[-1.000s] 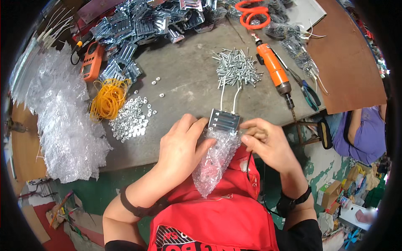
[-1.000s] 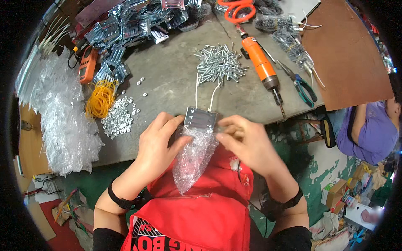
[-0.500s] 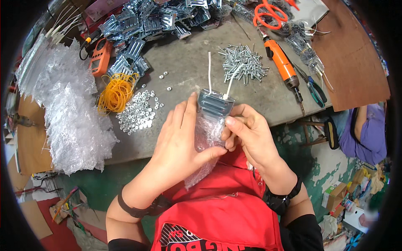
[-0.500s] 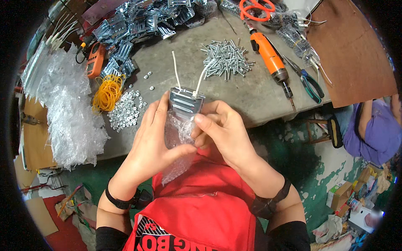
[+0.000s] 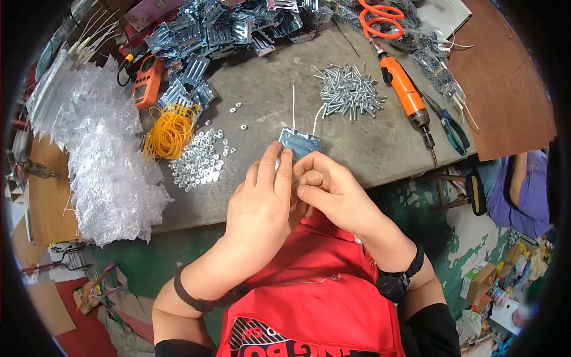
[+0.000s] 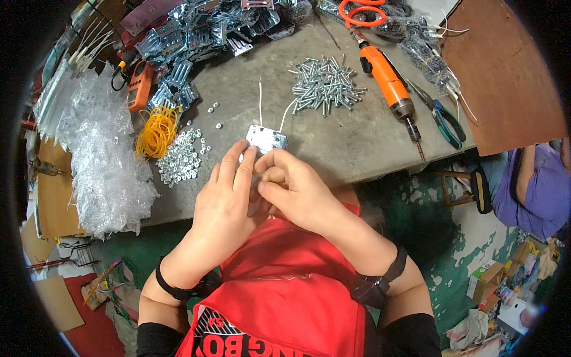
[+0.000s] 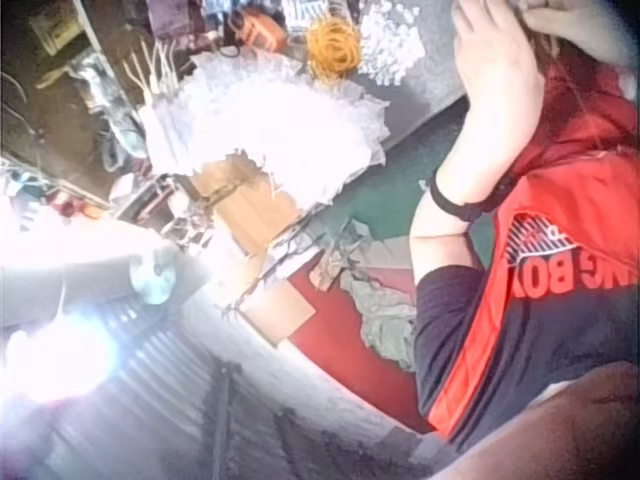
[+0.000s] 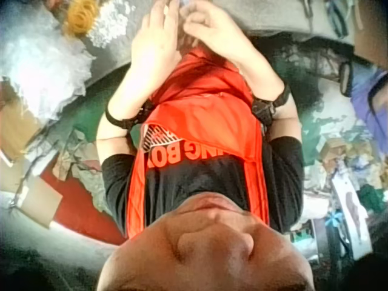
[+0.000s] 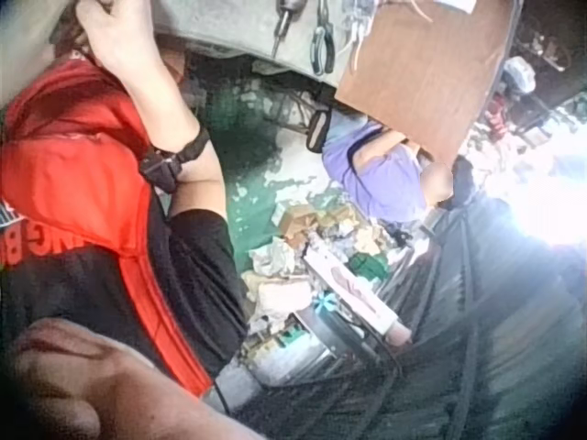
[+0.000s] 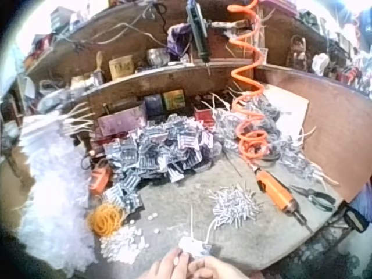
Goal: Assembling small metal housings with wiring and screws using a power screwdriver and pliers at a workshop bench.
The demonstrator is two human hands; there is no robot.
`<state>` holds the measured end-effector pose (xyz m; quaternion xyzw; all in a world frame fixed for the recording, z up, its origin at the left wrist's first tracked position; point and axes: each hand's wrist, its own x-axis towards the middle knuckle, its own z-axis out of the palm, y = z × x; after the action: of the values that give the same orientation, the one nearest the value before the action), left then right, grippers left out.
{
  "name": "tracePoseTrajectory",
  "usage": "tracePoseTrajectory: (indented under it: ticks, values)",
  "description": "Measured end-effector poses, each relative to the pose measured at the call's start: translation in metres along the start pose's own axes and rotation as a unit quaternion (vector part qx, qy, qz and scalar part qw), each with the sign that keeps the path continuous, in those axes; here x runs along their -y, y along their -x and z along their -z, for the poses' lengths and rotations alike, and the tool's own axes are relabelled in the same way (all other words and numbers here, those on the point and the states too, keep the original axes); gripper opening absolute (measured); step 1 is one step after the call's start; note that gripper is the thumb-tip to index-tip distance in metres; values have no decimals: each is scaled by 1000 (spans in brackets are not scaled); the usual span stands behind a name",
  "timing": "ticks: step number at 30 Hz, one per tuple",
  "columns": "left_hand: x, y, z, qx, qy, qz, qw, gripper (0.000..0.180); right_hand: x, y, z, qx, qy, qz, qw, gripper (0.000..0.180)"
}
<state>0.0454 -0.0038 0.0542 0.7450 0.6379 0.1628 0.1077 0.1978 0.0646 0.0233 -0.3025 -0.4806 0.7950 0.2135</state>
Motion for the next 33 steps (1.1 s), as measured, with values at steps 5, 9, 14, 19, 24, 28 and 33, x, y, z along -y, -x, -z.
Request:
tracePoseTrajectory:
  ticks: [5,9,14,19,24,28,33]
  values:
    - [6,-2,12,-3,47,35,998,75,34,26,10,-115,67,82,988,27]
    - [16,6,37,43,76,92,992,63,59,59,101,-365,401,204,815,27]
    - [31,6,49,72,24,58,995,60,73,110,218,-367,687,133,613,59]
    - [35,8,43,50,43,62,996,59,77,91,223,-322,722,60,609,64]
    - [44,16,39,11,116,47,992,47,75,77,233,-361,747,58,556,52]
    - [50,13,26,-22,67,23,997,40,67,108,247,-512,587,167,605,43]
    - [49,15,24,-22,51,5,998,37,92,93,103,-273,526,240,769,44]
